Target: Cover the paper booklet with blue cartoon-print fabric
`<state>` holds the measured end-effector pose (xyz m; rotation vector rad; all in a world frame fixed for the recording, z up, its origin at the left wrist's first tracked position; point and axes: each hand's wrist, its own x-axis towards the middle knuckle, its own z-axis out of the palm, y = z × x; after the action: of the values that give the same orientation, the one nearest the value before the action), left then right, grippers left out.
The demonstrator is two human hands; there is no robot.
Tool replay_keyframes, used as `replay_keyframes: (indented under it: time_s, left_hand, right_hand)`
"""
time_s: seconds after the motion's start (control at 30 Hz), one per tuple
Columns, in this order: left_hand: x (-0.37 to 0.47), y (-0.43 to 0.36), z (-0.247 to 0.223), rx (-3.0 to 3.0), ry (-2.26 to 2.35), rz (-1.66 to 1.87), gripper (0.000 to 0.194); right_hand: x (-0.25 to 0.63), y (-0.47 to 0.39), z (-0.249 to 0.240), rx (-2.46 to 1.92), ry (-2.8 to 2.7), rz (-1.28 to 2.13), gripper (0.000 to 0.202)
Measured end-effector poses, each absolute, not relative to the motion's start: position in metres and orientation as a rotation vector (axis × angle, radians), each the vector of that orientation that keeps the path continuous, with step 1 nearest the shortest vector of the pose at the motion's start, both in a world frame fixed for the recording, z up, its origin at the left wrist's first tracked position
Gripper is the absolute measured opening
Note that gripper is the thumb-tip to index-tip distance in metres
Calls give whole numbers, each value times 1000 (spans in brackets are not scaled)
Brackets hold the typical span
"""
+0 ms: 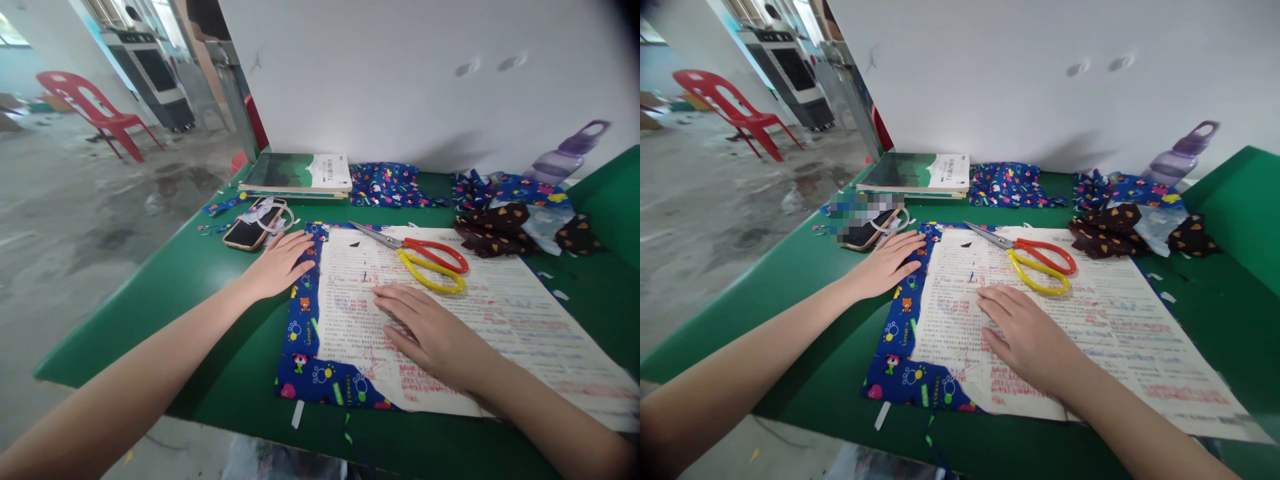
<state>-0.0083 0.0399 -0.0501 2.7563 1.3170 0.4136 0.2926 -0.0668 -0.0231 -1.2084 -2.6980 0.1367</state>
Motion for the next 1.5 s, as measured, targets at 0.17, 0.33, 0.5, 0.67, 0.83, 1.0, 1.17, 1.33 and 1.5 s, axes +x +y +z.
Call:
replay_keyframes:
  time_s: [0.17,0.33,0.5,0.67,0.83,1.0,1.17,1.33,1.5]
  left_hand:
    - [-3,46,-50,2769,1332,544,38]
    - [0,49,-49,2754,1350,544,38]
    - [1,48,-50,2733,1364,563,40]
    - [-3,48,-45,2701,1485,738,46]
    - [-16,55,-45,2622,1805,1019,53]
    - [-21,56,-44,2660,1795,1056,37]
    - [-19,51,-43,2709,1664,949,24]
    - [-17,48,-44,2736,1591,851,20]
    - [-19,46,-42,2729,1579,825,19]
  right_hand:
    - [291,-67,-23,-1209,-2692,143,39]
    - [291,-68,-21,-1205,-2670,171,38]
    - [291,-68,-20,-1202,-2663,172,38]
    - [292,-68,-20,-1214,-2704,158,40]
    - [294,-68,-20,-1216,-2711,169,40]
    - [294,-68,-20,-1207,-2691,175,39]
    - [293,-68,-23,-1183,-2656,189,37]
    - [302,-65,-19,-1147,-2390,78,29]
    - [333,-46,-12,-1356,-2165,-136,28]
